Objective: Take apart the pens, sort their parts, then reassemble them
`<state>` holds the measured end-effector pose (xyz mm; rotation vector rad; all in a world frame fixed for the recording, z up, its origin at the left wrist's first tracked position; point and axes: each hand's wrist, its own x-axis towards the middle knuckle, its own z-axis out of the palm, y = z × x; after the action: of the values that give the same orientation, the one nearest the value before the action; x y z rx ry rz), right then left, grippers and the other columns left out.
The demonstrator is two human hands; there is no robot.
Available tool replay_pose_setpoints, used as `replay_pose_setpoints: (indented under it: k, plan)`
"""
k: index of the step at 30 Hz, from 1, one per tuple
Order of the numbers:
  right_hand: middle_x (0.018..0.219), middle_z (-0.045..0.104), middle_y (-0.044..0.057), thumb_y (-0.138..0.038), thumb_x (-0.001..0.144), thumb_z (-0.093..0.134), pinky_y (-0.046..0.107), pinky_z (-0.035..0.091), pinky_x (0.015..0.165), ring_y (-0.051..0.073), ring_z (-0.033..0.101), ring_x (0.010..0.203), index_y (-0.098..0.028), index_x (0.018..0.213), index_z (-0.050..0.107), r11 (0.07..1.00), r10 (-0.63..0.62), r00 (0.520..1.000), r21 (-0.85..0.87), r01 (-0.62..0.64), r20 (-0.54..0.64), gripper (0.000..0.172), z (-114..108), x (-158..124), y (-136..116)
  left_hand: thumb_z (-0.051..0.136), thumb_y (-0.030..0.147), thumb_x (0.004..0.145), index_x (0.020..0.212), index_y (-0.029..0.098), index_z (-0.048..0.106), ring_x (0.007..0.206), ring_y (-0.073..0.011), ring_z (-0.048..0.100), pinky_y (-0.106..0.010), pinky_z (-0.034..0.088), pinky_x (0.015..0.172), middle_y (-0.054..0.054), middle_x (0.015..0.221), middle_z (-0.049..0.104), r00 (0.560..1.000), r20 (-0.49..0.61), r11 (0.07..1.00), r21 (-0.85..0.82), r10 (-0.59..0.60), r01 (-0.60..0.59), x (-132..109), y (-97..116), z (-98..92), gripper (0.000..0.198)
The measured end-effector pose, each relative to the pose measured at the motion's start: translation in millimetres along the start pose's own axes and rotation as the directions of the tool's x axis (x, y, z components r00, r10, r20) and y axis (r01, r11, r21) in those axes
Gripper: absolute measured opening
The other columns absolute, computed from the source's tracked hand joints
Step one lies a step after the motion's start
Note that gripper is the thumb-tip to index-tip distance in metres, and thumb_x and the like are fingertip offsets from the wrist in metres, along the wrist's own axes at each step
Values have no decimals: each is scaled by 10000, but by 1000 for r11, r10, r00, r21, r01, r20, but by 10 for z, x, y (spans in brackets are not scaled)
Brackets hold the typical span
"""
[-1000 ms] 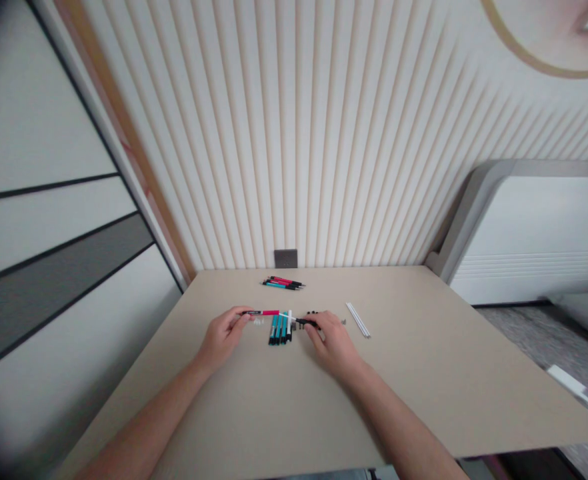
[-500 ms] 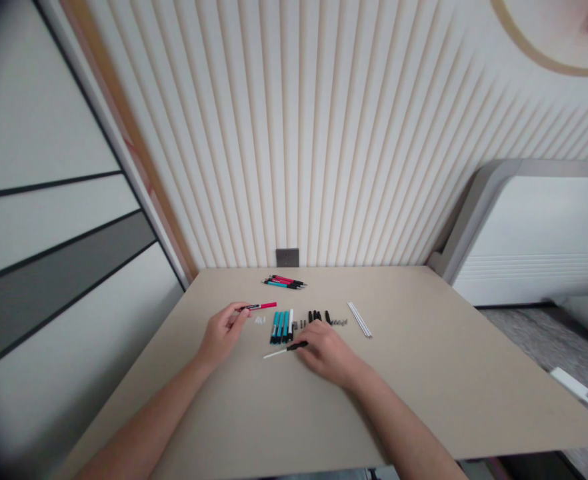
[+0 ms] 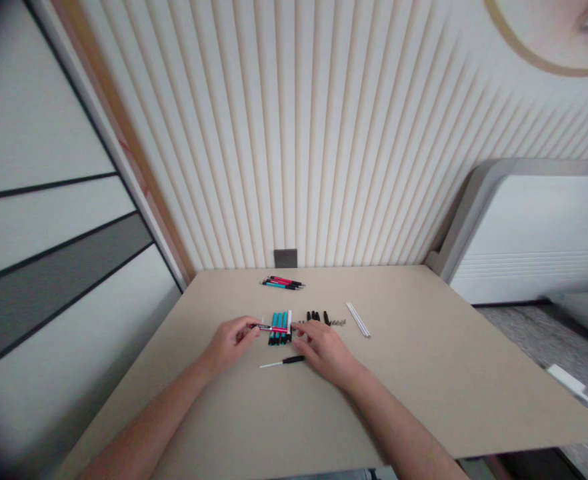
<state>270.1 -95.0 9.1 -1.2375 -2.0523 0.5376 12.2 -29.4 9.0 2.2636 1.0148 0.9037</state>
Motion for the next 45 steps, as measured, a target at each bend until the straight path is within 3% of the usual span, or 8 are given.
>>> replay_pose_setpoints:
  k: [2, 5, 17, 24, 28, 34, 40, 45]
  plan:
    - [999, 667, 60, -312, 946, 515, 289, 481, 791, 166, 609, 856, -215, 1280, 567, 998, 35, 999, 56, -35, -13, 352, 43, 10, 7, 507, 301, 912, 971, 169, 673, 499, -82, 445, -185, 338, 502, 32, 632, 572, 998, 50, 999, -6, 41, -41, -9, 15, 6, 221]
    - [983, 680, 51, -313, 954, 505, 284, 465, 821, 168, 608, 892, -217, 1178, 637, 995, -18, 1000, 96, 16, 19, 277, 97, 24, -3, 517, 305, 906, 963, 165, 678, 496, -82, 432, -188, 344, 511, 37, 613, 540, 994, 86, 998, -18, 67, -66, -21, 26, 30, 221]
    - [953, 698, 47, -358, 972, 484, 254, 447, 790, 166, 614, 876, -221, 1081, 686, 994, -25, 995, 112, 15, 92, 267, 145, 65, -22, 514, 363, 904, 1000, 164, 668, 551, -106, 516, -195, 395, 545, 2, 672, 625, 997, 83, 997, -81, 3, 4, -20, 85, 64, 269]
    - [903, 686, 46, -366, 994, 430, 257, 437, 775, 164, 605, 850, -208, 1019, 685, 999, -26, 994, 31, 23, 109, 301, 115, 53, 7, 519, 357, 901, 979, 171, 670, 502, -91, 466, -186, 362, 509, 34, 602, 566, 999, 52, 998, -62, -12, 15, -20, 97, 42, 252]
    - [924, 677, 62, -355, 1006, 390, 273, 434, 792, 171, 595, 871, -196, 1011, 670, 1000, -21, 995, -18, 23, 96, 323, 92, 39, 10, 505, 373, 905, 946, 171, 652, 481, -94, 456, -190, 346, 488, 43, 578, 544, 995, -86, 998, -4, -56, 56, -3, 50, 3, 253]
    - [802, 633, 46, -351, 1012, 355, 276, 421, 743, 168, 569, 794, -184, 886, 643, 993, -13, 996, -114, 23, 85, 356, 64, 35, -9, 495, 380, 901, 927, 176, 636, 455, -109, 436, -211, 344, 504, 68, 510, 466, 910, -402, 965, 181, -104, 190, 40, -90, -117, 250]
    - [937, 657, 63, -310, 1006, 373, 303, 418, 820, 188, 568, 905, -200, 1137, 617, 978, -71, 997, -193, 75, 27, 298, 109, 20, 41, 493, 347, 901, 945, 185, 628, 485, -102, 484, -212, 369, 513, 26, 672, 619, 898, -431, 961, 203, -83, 187, 47, -143, -98, 215]
    - [856, 652, 64, -319, 1011, 357, 304, 402, 781, 188, 566, 837, -187, 946, 652, 925, -56, 998, -377, 43, -22, 330, 160, 92, 38, 491, 328, 900, 947, 183, 624, 500, -102, 506, -216, 384, 521, 11, 724, 649, 893, -445, 963, 205, -67, 175, 54, -159, -91, 202]
